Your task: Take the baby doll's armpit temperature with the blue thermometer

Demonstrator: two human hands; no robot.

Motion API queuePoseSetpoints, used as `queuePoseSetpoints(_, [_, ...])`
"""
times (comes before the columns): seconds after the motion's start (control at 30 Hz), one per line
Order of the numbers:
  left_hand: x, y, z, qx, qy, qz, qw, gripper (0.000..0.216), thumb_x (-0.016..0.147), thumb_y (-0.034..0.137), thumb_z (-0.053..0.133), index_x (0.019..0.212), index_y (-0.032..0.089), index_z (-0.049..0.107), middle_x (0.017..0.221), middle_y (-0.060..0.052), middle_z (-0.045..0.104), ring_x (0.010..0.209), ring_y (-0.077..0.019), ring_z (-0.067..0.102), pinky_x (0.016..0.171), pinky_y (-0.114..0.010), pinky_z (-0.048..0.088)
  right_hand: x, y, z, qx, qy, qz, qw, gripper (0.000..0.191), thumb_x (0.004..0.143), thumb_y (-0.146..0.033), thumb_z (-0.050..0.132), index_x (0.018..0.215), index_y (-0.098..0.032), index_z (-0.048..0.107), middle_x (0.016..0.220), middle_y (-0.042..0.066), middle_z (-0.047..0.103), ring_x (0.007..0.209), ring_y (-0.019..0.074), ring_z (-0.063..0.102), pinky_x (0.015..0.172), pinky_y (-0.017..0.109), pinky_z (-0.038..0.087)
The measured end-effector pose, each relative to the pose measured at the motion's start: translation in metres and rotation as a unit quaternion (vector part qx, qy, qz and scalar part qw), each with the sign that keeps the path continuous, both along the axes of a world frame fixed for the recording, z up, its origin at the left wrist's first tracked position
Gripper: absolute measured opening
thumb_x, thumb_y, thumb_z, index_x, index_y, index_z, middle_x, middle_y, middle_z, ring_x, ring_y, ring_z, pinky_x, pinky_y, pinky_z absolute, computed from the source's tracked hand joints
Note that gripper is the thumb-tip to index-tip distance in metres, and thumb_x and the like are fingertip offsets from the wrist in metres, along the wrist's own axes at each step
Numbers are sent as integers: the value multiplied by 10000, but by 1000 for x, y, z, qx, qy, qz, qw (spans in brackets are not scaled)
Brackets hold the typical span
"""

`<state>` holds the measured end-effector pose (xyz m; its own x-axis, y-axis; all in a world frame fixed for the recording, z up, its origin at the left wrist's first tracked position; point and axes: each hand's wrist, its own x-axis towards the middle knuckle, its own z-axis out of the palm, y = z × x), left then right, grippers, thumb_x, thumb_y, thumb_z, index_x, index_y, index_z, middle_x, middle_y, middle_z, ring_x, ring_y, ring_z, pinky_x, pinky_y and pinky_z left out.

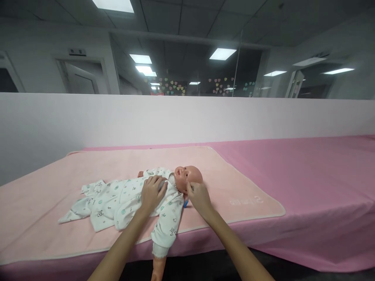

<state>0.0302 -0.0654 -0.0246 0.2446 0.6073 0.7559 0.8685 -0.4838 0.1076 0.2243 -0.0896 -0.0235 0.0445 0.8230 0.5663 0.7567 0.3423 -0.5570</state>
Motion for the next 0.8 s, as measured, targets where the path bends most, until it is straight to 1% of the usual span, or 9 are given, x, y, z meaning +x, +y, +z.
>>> queuePoseSetpoints(0.1, [-1, -2, -1, 9, -3, -8, 1000, 186, 858, 286, 424, 896, 225, 596, 895, -36, 593, 839, -190, 503, 746, -333, 338, 22, 1, -11, -49, 42, -25, 998, 514, 838, -490, 324, 442, -179, 429, 416, -1, 465, 446, 112, 431, 460, 217, 251])
queuePoseSetpoints(0.23, [-1, -4, -3, 27, -24, -21, 999, 167, 853, 246, 429, 883, 213, 590, 902, -49, 598, 856, -196, 504, 763, -342, 333, 47, -1, -26, -107, -16, -115, 987, 532, 786, -609, 356, 534, -187, 558, 506, 36, 565, 514, 160, 513, 484, 228, 295])
queuePoseSetpoints(0.3, [-1, -5, -3, 35, -35, -25, 998, 154, 845, 220, 439, 879, 214, 589, 898, -47, 600, 866, -196, 507, 769, -341, 338, 52, -3, -31, -142, -56, -150, 977, 527, 793, -621, 333, 626, -201, 606, 578, 65, 613, 572, 191, 556, 503, 240, 315])
queuePoseSetpoints(0.37, [-2, -6, -3, 43, -44, -26, 998, 153, 842, 208, 443, 876, 217, 593, 896, -45, 601, 870, -193, 510, 775, -341, 342, 54, -4, -34, -172, -84, -169, 967, 532, 816, -609, 291, 709, -208, 625, 638, 89, 641, 626, 216, 589, 521, 252, 332])
queuePoseSetpoints(0.5, [-2, -7, -5, 67, -60, -17, 996, 162, 842, 215, 463, 871, 232, 621, 871, -46, 603, 845, -186, 515, 779, -343, 343, 51, -5, -35, -212, -112, -169, 956, 546, 856, -565, 209, 864, -201, 617, 724, 118, 662, 725, 256, 623, 576, 290, 372])
queuePoseSetpoints(0.57, [-2, -7, -7, 85, -66, -8, 994, 159, 836, 218, 484, 865, 249, 637, 825, -37, 605, 812, -181, 514, 771, -341, 340, 50, -7, -35, -218, -123, -175, 952, 556, 860, -565, 190, 969, -193, 589, 758, 128, 664, 765, 279, 625, 608, 320, 389])
queuePoseSetpoints(0.67, [-3, -6, -9, 109, -72, 0, 991, 159, 831, 221, 504, 859, 273, 652, 781, -25, 606, 777, -174, 510, 760, -338, 333, 51, -12, -32, -205, -148, -213, 944, 522, 863, -544, 233, 1081, -181, 538, 783, 133, 661, 780, 296, 624, 643, 356, 401])
queuePoseSetpoints(0.73, [-3, -6, -9, 116, -71, 3, 991, 159, 834, 220, 505, 854, 273, 654, 783, -23, 610, 768, -170, 509, 756, -335, 328, 51, -16, -29, -179, -157, -251, 938, 471, 861, -514, 285, 1058, -182, 554, 790, 133, 657, 756, 299, 622, 642, 369, 403])
queuePoseSetpoints(0.8, [-3, -6, -9, 119, -69, 3, 990, 162, 841, 216, 494, 859, 260, 649, 794, -24, 613, 771, -165, 513, 756, -332, 326, 41, -18, -24, -134, -144, -273, 942, 430, 858, -488, 314, 969, -183, 596, 761, 128, 650, 689, 287, 614, 605, 365, 402])
